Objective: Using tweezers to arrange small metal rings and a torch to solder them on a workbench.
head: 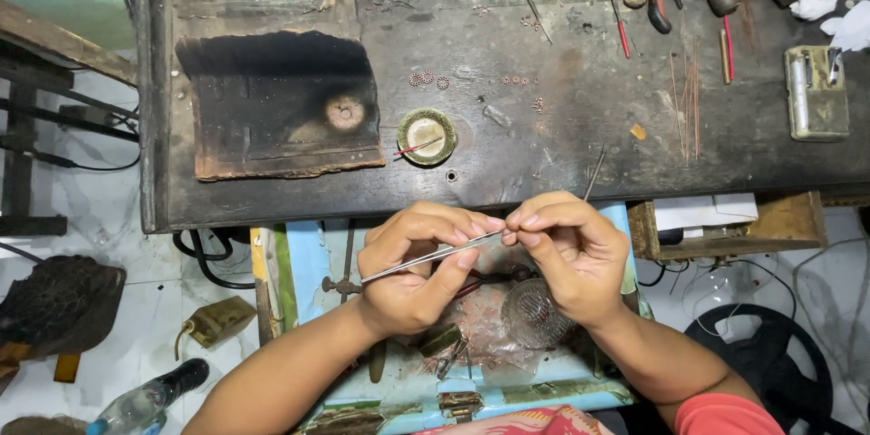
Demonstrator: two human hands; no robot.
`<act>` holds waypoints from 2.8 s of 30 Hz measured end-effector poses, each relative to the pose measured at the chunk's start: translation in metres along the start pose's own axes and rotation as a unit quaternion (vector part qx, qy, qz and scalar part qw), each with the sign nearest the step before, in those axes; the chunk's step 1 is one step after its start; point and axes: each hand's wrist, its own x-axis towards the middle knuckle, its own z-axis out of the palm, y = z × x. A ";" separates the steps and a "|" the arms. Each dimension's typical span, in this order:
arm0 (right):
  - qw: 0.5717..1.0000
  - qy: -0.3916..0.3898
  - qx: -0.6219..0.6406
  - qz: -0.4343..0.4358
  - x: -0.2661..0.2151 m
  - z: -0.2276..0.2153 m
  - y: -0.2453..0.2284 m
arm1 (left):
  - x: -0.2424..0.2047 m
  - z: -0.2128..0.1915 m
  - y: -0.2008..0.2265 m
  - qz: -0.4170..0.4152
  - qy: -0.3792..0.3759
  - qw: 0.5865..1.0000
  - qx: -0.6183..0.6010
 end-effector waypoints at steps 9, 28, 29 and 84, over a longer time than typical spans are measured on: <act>1.000 -0.012 -0.001 -0.001 -0.005 -0.009 0.003 | -0.001 0.002 0.000 -0.007 0.003 1.000 -0.015; 0.999 0.001 -0.007 0.037 -0.009 -0.011 0.001 | -0.002 0.003 -0.002 -0.018 0.002 1.000 -0.021; 0.999 0.001 -0.011 0.038 -0.008 -0.011 0.001 | -0.003 0.003 -0.003 -0.021 0.004 0.999 -0.024; 0.962 0.221 -0.135 -0.082 0.047 -0.051 0.046 | -0.022 0.035 -0.097 0.006 -0.027 0.943 0.332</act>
